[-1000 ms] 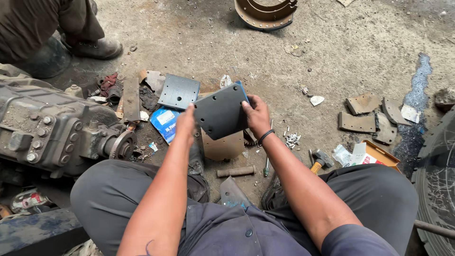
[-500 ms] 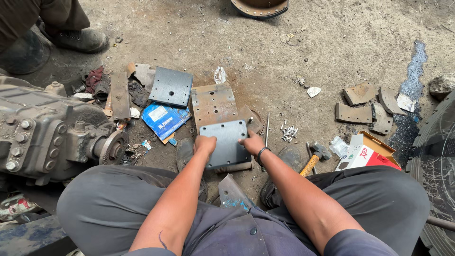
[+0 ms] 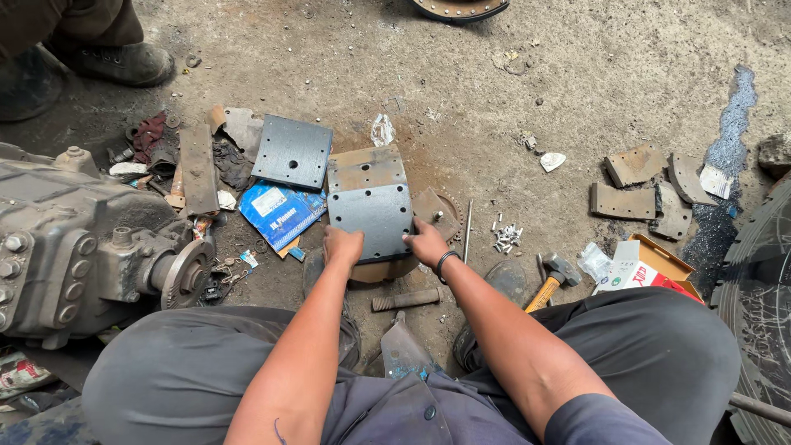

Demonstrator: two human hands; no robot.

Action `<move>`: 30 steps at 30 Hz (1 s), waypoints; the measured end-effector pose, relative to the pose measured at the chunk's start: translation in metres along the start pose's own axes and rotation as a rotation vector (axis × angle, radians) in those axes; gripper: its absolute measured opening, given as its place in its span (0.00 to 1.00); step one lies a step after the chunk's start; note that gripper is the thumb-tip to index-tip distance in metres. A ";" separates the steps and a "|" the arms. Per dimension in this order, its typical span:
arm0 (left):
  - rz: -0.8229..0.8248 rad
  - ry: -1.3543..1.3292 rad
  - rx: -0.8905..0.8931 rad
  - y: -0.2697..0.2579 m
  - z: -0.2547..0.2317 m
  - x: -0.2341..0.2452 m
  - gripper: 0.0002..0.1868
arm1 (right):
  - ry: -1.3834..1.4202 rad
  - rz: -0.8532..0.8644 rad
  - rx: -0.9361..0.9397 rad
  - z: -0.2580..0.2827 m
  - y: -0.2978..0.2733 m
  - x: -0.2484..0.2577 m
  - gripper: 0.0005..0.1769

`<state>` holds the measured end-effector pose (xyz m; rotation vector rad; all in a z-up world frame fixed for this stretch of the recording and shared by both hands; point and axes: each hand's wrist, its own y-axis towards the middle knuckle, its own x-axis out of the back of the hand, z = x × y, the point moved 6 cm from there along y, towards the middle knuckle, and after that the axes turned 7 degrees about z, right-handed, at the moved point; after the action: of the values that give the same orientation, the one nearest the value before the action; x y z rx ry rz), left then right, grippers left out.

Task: The person assembles heavy-duty brake shoes by placing metal linings onto the brake shoe frame, aligning them with the holes, and using a hammer and a punch tool to secure the rivets through the linings and frame.

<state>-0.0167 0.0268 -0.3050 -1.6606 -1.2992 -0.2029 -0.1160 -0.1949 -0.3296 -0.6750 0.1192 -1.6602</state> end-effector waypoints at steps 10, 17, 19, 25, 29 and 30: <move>0.085 -0.166 0.052 -0.005 -0.001 0.012 0.35 | 0.202 0.003 0.034 -0.009 0.010 0.000 0.34; 0.032 -0.233 0.050 -0.006 -0.004 0.014 0.26 | 0.386 0.048 -0.028 -0.007 0.018 0.003 0.32; 0.029 -0.246 0.050 -0.003 -0.003 0.015 0.23 | 0.353 0.073 -0.026 -0.006 0.022 0.007 0.34; 0.002 -0.114 0.056 -0.001 0.000 0.012 0.20 | 0.348 0.149 0.035 -0.002 0.023 0.010 0.34; -0.013 -0.079 0.036 0.001 0.002 0.009 0.20 | 0.378 0.119 0.012 -0.014 0.023 0.009 0.34; -0.014 -0.075 0.034 0.001 0.002 0.009 0.20 | 0.394 0.139 0.030 -0.015 0.024 0.008 0.33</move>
<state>-0.0131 0.0341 -0.3009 -1.6446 -1.3634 -0.1276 -0.1029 -0.2115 -0.3498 -0.3029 0.4131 -1.6389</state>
